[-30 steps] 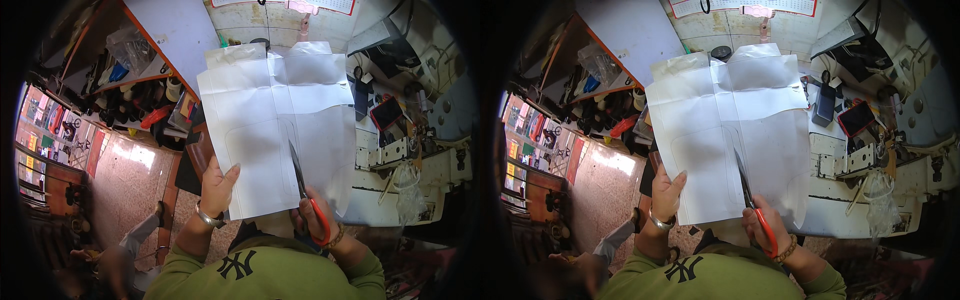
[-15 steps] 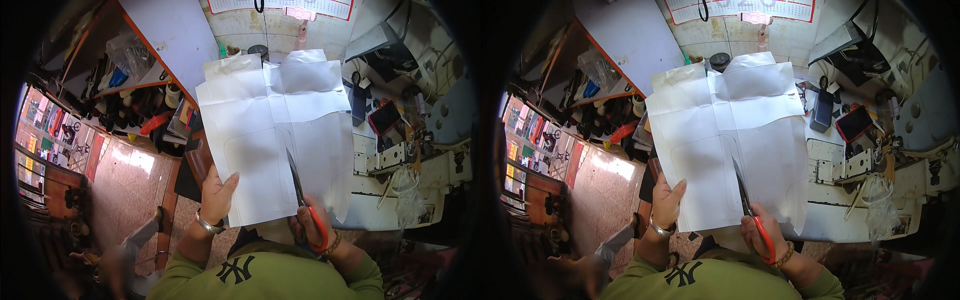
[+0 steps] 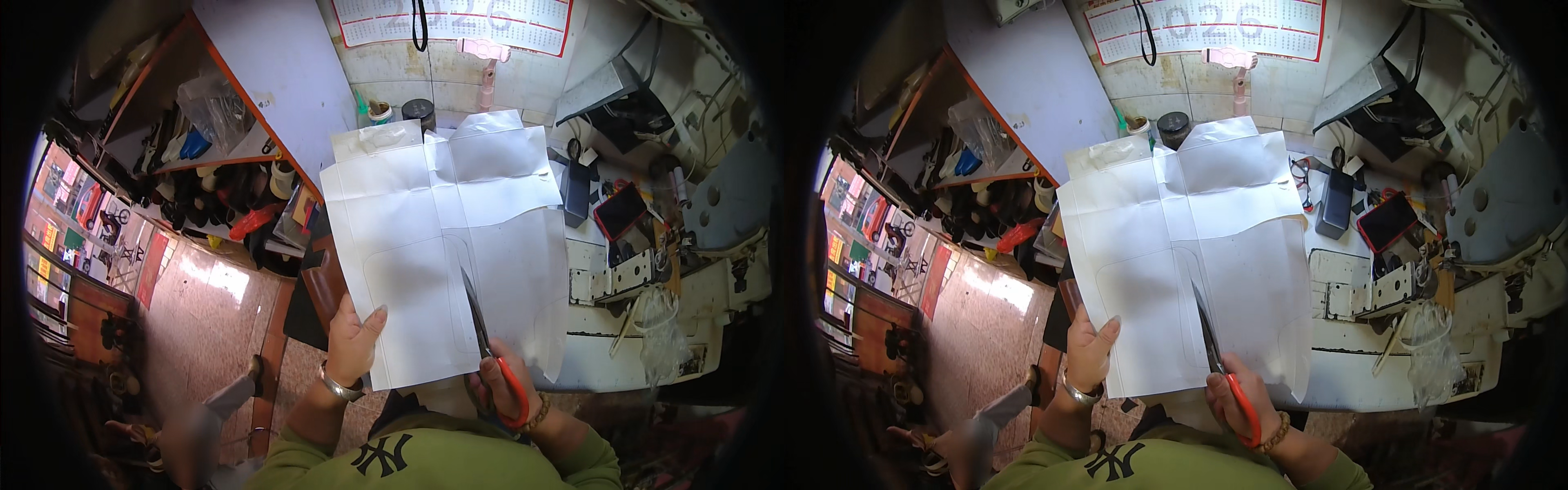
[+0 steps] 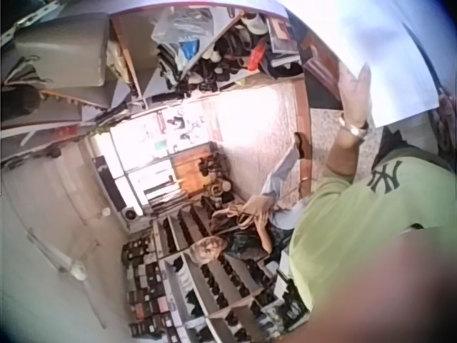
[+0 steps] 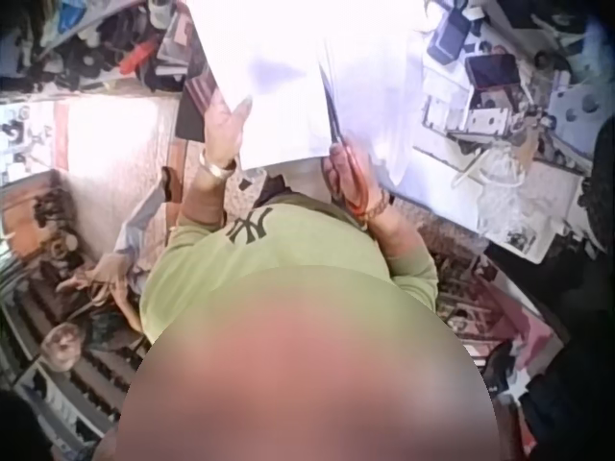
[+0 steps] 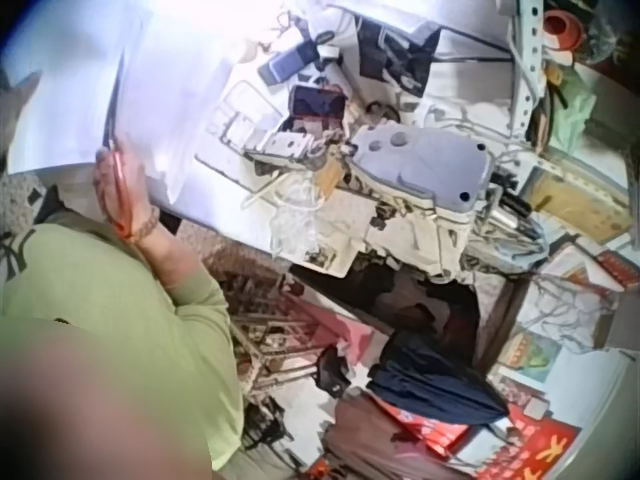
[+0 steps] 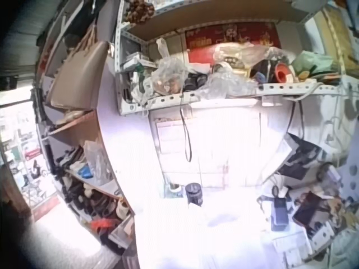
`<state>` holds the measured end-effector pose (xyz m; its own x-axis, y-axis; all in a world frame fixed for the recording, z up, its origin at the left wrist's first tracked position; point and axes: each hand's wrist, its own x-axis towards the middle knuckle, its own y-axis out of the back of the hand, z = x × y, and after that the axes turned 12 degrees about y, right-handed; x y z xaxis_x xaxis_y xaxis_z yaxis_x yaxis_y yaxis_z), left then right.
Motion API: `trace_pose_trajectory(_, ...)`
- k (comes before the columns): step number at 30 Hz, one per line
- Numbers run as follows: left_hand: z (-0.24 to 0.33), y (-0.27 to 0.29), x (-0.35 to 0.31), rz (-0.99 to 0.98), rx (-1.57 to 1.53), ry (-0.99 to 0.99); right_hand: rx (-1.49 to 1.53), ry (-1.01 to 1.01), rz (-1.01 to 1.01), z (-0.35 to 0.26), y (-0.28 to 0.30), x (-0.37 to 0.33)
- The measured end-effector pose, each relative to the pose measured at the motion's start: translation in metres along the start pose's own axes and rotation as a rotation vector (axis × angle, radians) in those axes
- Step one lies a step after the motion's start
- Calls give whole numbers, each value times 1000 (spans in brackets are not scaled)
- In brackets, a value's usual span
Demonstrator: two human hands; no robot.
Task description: The person retrieves a cardboard template and white paper from a low shelf, then places them on a workbench. They trace the template onto the paper with a pen and cut along the traced lines using scissors.
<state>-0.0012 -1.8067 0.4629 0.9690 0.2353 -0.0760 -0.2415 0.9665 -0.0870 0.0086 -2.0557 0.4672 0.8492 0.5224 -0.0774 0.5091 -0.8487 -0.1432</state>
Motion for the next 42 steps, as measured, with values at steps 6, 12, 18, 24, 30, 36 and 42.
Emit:
trace_pose_trajectory(6, 1, -1, 0, -13, -9, -11, 3, 15, 11, 1, 1, -1)
trace_pose_trajectory(12, 3, -4, 1, -10, -20, -11, 42, -5, 28, 1, 1, -1)
trace_pose_trajectory(18, 1, -4, 0, -20, -24, -3, 21, -37, 21, 1, 2, -1)
trace_pose_trajectory(24, 4, -6, -4, -51, -3, 22, -160, 115, -7, -9, 7, 9)
trace_pose_trajectory(30, 5, -5, -6, -67, -4, -7, -215, 163, 6, -11, 5, 14)
trace_pose_trajectory(36, 3, -7, -5, -78, -37, -7, -187, 148, 31, -10, 4, 13)
trace_pose_trajectory(42, 4, -7, -5, -70, -31, 7, -141, 111, 48, -8, 2, 12)
